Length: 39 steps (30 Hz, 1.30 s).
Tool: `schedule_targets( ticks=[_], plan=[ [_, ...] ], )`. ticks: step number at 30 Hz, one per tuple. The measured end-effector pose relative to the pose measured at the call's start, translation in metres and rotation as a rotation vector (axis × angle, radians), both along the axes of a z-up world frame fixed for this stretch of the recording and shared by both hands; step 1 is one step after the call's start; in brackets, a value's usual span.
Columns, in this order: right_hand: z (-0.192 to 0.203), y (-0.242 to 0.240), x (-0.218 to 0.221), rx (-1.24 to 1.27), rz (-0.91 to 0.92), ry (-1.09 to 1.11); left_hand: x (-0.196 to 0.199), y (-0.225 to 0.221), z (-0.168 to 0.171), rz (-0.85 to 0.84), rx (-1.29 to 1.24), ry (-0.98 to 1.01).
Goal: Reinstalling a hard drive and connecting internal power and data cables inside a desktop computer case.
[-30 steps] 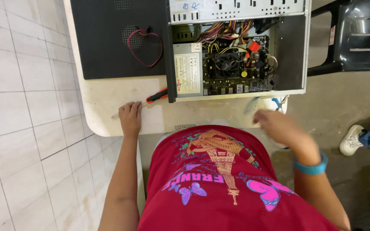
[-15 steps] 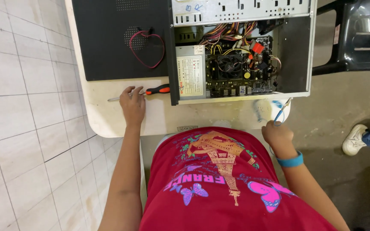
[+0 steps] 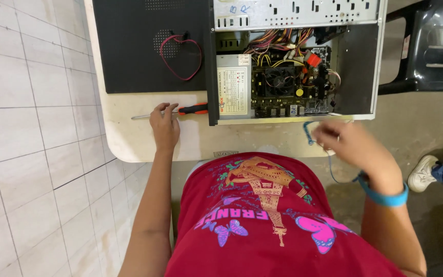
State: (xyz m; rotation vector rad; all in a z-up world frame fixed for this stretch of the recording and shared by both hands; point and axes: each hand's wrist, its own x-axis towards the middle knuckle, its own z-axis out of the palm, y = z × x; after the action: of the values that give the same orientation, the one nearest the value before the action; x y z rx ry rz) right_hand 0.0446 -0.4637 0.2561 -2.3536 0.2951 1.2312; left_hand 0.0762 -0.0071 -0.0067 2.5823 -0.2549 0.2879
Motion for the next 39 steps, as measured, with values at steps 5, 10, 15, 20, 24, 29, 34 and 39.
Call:
schedule_targets(
  ticks=[5,10,15,20,24,29,34,39],
  plan=[
    [-0.026,-0.017,0.037,0.183,-0.189,-0.514,-0.006,-0.008,0.001,0.045,-0.027,-0.011],
    [-0.046,-0.025,0.093,0.150,-0.075,-0.537,0.002,-0.036,0.042,0.066,-0.214,-0.106],
    [-0.092,-0.024,0.136,0.153,0.020,-0.508,0.024,-0.085,0.117,0.009,-0.470,-0.266],
    [-0.124,-0.029,0.155,0.120,0.167,-0.486,0.042,-0.134,0.172,-0.245,-0.631,-0.280],
    [-0.124,-0.034,0.157,0.079,0.072,-0.360,0.062,-0.166,0.184,-0.436,-0.656,-0.196],
    [-0.142,-0.046,0.159,0.244,-0.118,-0.270,0.092,-0.227,0.174,-0.560,-0.422,0.462],
    [-0.133,-0.050,0.157,0.237,-0.188,-0.195,0.117,-0.294,0.121,-0.440,-0.368,0.661],
    [-0.126,-0.049,0.150,0.488,-0.350,-0.231,0.132,-0.310,0.110,-0.366,-0.211,0.522]
  ],
)
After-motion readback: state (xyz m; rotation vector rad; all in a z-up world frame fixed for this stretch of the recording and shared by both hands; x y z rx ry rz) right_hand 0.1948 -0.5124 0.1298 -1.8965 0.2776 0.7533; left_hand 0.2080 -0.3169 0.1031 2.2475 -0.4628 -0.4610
